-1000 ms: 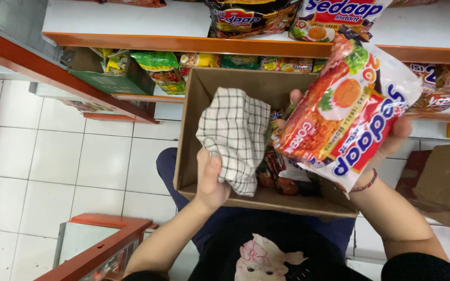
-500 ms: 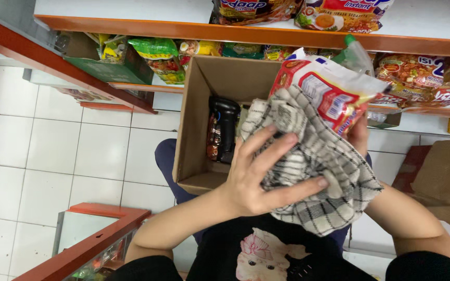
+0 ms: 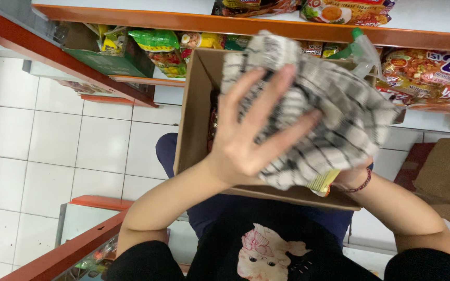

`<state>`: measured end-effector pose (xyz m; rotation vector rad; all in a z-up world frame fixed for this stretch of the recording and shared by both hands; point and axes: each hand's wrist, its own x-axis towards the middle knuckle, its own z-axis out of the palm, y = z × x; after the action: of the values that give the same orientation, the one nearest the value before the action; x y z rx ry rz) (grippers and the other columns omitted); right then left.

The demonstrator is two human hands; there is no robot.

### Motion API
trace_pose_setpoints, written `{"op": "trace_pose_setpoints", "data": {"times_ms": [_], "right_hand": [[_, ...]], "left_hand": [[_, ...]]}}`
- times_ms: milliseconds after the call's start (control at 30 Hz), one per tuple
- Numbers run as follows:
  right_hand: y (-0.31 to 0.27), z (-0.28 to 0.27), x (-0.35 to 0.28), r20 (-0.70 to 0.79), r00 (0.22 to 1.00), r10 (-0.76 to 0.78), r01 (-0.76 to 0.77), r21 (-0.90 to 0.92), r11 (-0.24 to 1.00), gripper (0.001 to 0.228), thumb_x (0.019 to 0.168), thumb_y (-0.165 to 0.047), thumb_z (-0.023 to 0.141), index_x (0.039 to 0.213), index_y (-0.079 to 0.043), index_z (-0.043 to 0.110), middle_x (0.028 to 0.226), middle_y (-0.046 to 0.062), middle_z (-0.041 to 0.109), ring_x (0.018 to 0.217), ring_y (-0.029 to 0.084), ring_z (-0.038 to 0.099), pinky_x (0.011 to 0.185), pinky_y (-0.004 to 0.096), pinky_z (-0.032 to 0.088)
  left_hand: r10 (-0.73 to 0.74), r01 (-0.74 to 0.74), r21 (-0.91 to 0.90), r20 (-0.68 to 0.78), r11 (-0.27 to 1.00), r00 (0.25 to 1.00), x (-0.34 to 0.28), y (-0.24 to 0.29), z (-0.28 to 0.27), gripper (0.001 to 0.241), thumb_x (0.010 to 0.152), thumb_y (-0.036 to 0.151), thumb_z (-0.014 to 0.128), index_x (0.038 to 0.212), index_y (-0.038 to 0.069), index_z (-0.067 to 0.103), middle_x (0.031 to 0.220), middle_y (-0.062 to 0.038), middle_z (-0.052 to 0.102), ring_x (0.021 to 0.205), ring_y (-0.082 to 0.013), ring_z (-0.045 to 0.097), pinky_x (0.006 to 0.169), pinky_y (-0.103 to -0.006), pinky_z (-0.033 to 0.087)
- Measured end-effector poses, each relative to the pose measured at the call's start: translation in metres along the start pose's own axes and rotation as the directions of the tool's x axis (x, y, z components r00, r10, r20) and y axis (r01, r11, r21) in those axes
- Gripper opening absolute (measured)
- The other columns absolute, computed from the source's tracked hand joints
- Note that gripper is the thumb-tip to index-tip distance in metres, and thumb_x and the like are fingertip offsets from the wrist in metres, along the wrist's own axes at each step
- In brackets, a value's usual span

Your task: The person wipes packets of instant noodles with a cloth, scans them with a handheld scanner, and places them onto a store shelf from a cardboard box.

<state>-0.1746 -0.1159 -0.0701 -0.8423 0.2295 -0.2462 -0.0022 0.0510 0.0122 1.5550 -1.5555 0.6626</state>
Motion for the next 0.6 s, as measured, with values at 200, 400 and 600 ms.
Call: {"op": "trace_pose_setpoints", "data": {"times_ms": [200,400,600], "right_hand": [[-0.024,0.013,0.008,0.008,0.995,-0.099,0.099,0.071,0.993,0.112,0.085,-0.081,0.055,0.166,-0.012,0.022,0.168,0.014,0.031,0.150,0.032,0.038,0.123,0.051,0.033],[-0.024,0.025,0.016,-0.068,0.986,-0.153,0.150,-0.048,0.988,0.104,0.091,-0.078,0.053,0.167,-0.013,0.024,0.169,0.012,0.034,0.151,0.031,0.040,0.124,0.051,0.034],[-0.020,0.001,0.005,-0.127,0.984,-0.123,0.119,-0.035,0.992,0.088,0.097,-0.071,0.047,0.162,-0.014,0.031,0.162,0.007,0.042,0.146,0.024,0.048,0.122,0.043,0.041]], "left_hand": [[0.406,-0.340,-0.293,0.209,0.894,0.889,-0.019,0.021,0.017,0.027,0.099,0.032,0.078,0.121,0.016,0.078,0.160,-0.005,0.050,0.151,-0.0307,0.042,0.125,-0.0630,0.041],[0.134,-0.129,-0.036,0.213,0.991,0.968,-0.008,-0.042,0.002,0.029,0.099,0.022,0.078,0.126,0.013,0.079,0.156,-0.009,0.053,0.145,-0.0350,0.049,0.118,-0.0535,0.043],[0.212,-0.179,-0.214,0.142,0.960,0.967,-0.001,0.004,0.033,0.043,0.103,0.035,0.076,0.140,0.014,0.069,0.158,-0.003,0.049,0.149,-0.0289,0.044,0.124,-0.0613,0.036]]}}
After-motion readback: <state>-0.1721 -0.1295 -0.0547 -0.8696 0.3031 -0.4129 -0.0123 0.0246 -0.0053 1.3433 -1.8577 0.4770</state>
